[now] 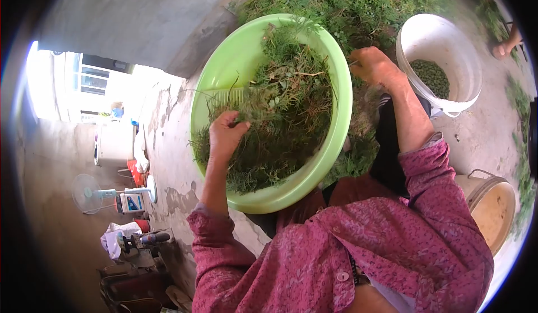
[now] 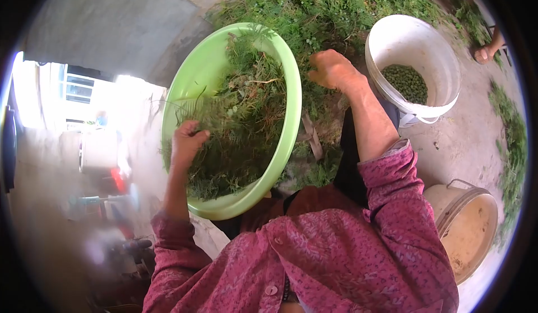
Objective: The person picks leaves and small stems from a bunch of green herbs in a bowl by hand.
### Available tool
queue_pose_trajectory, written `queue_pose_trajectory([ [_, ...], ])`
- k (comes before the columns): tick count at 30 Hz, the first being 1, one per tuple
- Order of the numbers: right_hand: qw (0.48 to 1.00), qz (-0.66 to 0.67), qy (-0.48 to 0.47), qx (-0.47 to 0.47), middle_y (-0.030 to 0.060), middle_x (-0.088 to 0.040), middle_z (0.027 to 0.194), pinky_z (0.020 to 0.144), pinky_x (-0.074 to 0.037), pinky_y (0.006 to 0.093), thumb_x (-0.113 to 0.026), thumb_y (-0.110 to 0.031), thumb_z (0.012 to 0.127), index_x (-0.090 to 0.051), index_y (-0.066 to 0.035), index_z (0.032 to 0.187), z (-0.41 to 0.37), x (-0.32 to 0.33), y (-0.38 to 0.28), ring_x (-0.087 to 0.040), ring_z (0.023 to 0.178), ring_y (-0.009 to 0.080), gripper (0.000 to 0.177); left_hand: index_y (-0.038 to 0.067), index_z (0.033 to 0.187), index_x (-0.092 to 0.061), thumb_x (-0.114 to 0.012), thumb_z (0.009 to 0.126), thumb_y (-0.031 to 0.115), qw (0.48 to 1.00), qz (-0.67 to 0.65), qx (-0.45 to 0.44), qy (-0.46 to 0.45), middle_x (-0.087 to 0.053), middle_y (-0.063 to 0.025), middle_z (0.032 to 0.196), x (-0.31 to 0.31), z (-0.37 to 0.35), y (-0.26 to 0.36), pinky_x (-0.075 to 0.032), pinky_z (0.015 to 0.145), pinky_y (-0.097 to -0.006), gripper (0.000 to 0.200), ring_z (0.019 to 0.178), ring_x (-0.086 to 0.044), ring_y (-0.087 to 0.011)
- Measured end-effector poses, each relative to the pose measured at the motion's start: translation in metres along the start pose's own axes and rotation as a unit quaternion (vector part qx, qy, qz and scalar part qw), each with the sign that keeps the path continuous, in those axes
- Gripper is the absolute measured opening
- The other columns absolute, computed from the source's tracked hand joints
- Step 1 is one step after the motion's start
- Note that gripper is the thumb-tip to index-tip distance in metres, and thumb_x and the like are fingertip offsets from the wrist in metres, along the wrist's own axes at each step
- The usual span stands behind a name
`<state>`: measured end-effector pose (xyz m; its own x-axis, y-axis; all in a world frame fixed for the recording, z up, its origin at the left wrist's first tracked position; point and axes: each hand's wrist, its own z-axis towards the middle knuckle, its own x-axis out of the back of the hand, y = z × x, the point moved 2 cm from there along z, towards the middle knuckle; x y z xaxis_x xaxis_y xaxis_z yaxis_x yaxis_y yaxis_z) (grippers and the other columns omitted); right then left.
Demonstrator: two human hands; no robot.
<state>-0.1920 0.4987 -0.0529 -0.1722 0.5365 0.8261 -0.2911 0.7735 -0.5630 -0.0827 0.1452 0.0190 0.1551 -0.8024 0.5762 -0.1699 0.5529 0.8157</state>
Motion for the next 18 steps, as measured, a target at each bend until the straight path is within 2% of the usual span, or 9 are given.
queue_pose_trajectory([
  [2,1.0,-0.003,-0.004,-0.003,0.0227,-0.061,0.088,0.076,-0.046,0.0411,-0.058,-0.018,0.074,-0.059,0.001,0.095,-0.003,0.001,-0.003,-0.059,0.086,0.0354,0.028,0.002,0.092,-0.063,-0.07,0.07,0.004,0.991,0.135,-0.02,-0.002,-0.056,0.0019,0.068,0.0,-0.003,-0.019,-0.042,0.054,-0.0206,0.023,0.058,-0.049,-0.0057],
  [4,1.0,-0.001,0.02,0.013,0.0237,-0.06,0.087,0.074,-0.046,0.0413,-0.057,-0.017,0.074,-0.059,0.001,0.094,-0.006,-0.001,0.0,-0.059,0.085,0.0364,0.028,0.002,0.09,-0.064,-0.07,0.071,0.005,0.994,0.107,0.0,0.002,-0.056,0.0017,0.066,0.001,-0.009,-0.023,-0.042,0.053,-0.0201,0.021,0.057,-0.048,-0.0055],
  [8,1.0,-0.007,0.005,0.016,0.0216,-0.06,0.096,0.082,-0.046,0.0401,-0.059,-0.024,0.077,-0.06,-0.001,0.098,-0.012,0.001,0.007,-0.057,0.094,0.0355,0.032,0.002,0.092,-0.063,-0.068,0.073,0.004,0.999,-0.014,0.008,0.05,-0.055,0.0017,0.066,0.01,-0.022,-0.017,-0.041,0.052,-0.0195,0.019,0.056,-0.048,-0.0053],
  [10,0.999,0.03,-0.001,-0.046,0.0224,-0.06,0.095,0.08,-0.047,0.0388,-0.06,-0.023,0.076,-0.06,0.0,0.099,-0.017,0.004,0.006,-0.058,0.092,0.0358,0.032,0.002,0.092,-0.062,-0.066,0.074,0.004,0.995,-0.07,0.009,0.075,-0.055,0.0016,0.066,0.017,-0.028,-0.016,-0.041,0.051,-0.0194,0.018,0.055,-0.048,-0.0056],
  [12,0.999,0.016,0.02,-0.026,0.022,-0.061,0.094,0.078,-0.046,0.0389,-0.06,-0.022,0.076,-0.06,0.0,0.102,-0.015,-0.007,0.022,-0.058,0.09,0.0369,0.034,0.001,0.097,-0.059,-0.062,0.078,0.005,0.971,-0.23,0.015,0.06,-0.059,-0.0032,0.073,0.023,-0.032,-0.016,-0.044,0.052,-0.0214,0.019,0.055,-0.051,-0.0087],
  [15,0.992,0.006,0.121,0.021,0.0179,-0.063,0.09,0.073,-0.048,0.035,-0.059,-0.02,0.079,-0.058,0.001,0.105,-0.013,-0.005,0.027,-0.062,0.083,0.0307,0.034,0.001,0.098,-0.058,-0.061,0.08,0.006,0.967,-0.244,0.035,0.062,-0.059,-0.0047,0.073,0.034,-0.034,-0.016,-0.045,0.051,-0.0223,0.019,0.055,-0.053,-0.0099],
  [16,0.969,0.203,0.135,-0.029,0.0147,-0.064,0.088,0.071,-0.048,0.0318,-0.059,-0.02,0.081,-0.057,0.003,0.107,-0.016,0.0,0.023,-0.062,0.081,0.0248,0.035,0.001,0.098,-0.058,-0.061,0.08,0.006,0.964,-0.255,0.03,0.069,-0.059,-0.0047,0.073,0.039,-0.036,-0.019,-0.045,0.051,-0.0223,0.019,0.055,-0.053,-0.0099],
  [17,0.906,0.391,0.142,-0.078,0.0115,-0.064,0.085,0.069,-0.049,0.0285,-0.059,-0.021,0.083,-0.056,0.004,0.109,-0.02,0.006,0.018,-0.062,0.079,0.019,0.036,0.001,0.098,-0.058,-0.06,0.081,0.006,0.958,-0.279,0.033,0.05,-0.06,-0.0055,0.073,0.044,-0.036,-0.023,-0.045,0.051,-0.0227,0.019,0.055,-0.053,-0.0101],
  [18,0.911,0.381,0.144,-0.068,0.0115,-0.064,0.085,0.069,-0.049,0.0285,-0.059,-0.021,0.083,-0.056,0.004,0.109,-0.024,0.018,0.007,-0.062,0.079,0.019,0.036,0.001,0.098,-0.058,-0.06,0.081,0.007,0.952,-0.303,0.034,0.03,-0.06,-0.0063,0.074,0.046,-0.035,-0.025,-0.046,0.052,-0.023,0.018,0.056,-0.054,-0.0103],
])
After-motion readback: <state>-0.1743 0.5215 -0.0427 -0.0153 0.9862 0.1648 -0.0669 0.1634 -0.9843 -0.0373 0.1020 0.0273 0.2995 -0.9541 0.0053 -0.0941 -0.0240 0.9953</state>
